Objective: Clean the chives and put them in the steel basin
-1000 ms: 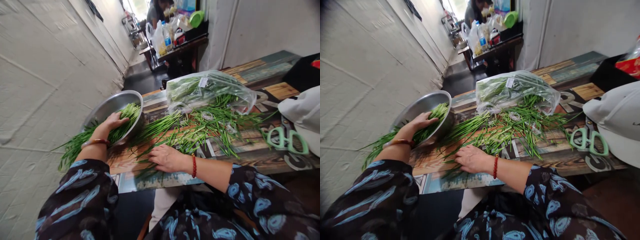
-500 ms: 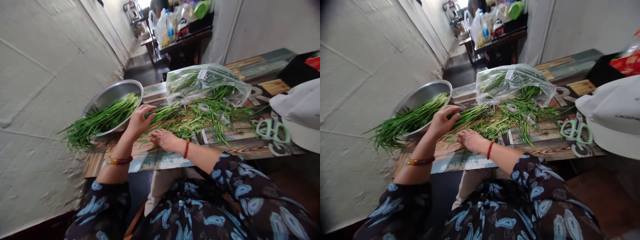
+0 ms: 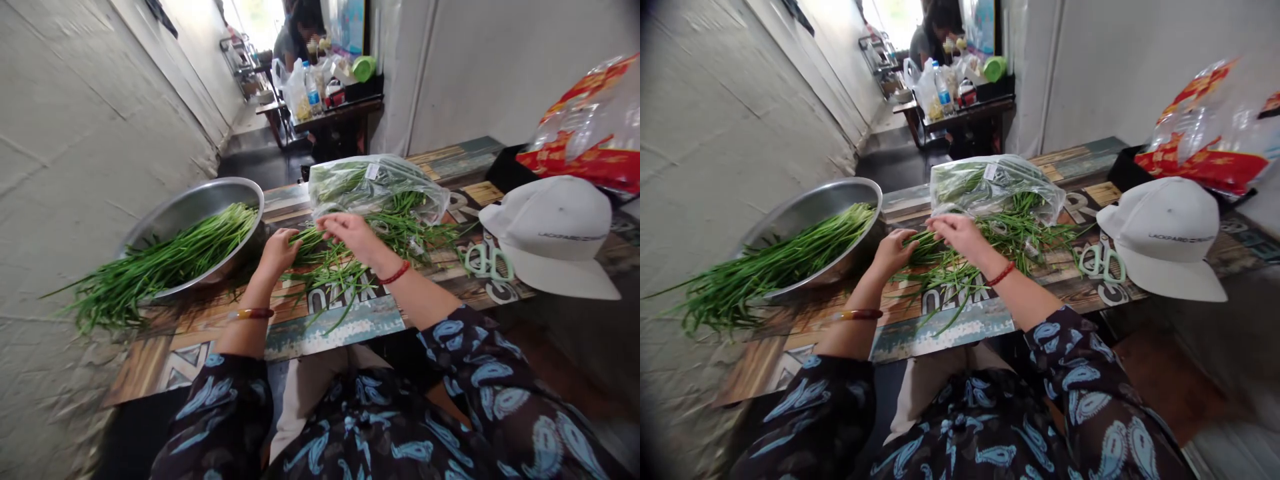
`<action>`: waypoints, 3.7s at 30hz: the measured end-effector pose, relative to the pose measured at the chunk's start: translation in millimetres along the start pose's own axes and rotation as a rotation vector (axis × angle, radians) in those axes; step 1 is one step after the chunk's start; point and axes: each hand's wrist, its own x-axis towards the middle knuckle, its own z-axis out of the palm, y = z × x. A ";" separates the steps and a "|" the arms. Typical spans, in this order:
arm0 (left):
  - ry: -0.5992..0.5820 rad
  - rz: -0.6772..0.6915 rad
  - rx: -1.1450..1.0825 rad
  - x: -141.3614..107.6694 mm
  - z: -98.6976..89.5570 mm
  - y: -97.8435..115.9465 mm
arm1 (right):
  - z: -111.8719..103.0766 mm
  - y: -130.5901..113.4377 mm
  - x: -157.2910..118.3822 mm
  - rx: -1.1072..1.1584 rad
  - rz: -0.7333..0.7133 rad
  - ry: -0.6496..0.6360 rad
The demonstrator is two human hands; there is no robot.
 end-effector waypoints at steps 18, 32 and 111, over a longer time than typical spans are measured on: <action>0.023 0.011 0.119 -8.0 23.0 5.3 | -59.7 23.4 8.9 0.205 0.153 0.218; 0.019 0.141 -0.060 -18.9 5.0 16.5 | -34.3 33.0 -9.1 -0.481 -0.041 0.124; -0.092 0.058 -0.793 -26.3 11.5 47.6 | -13.0 34.0 -19.9 -0.648 -0.388 0.068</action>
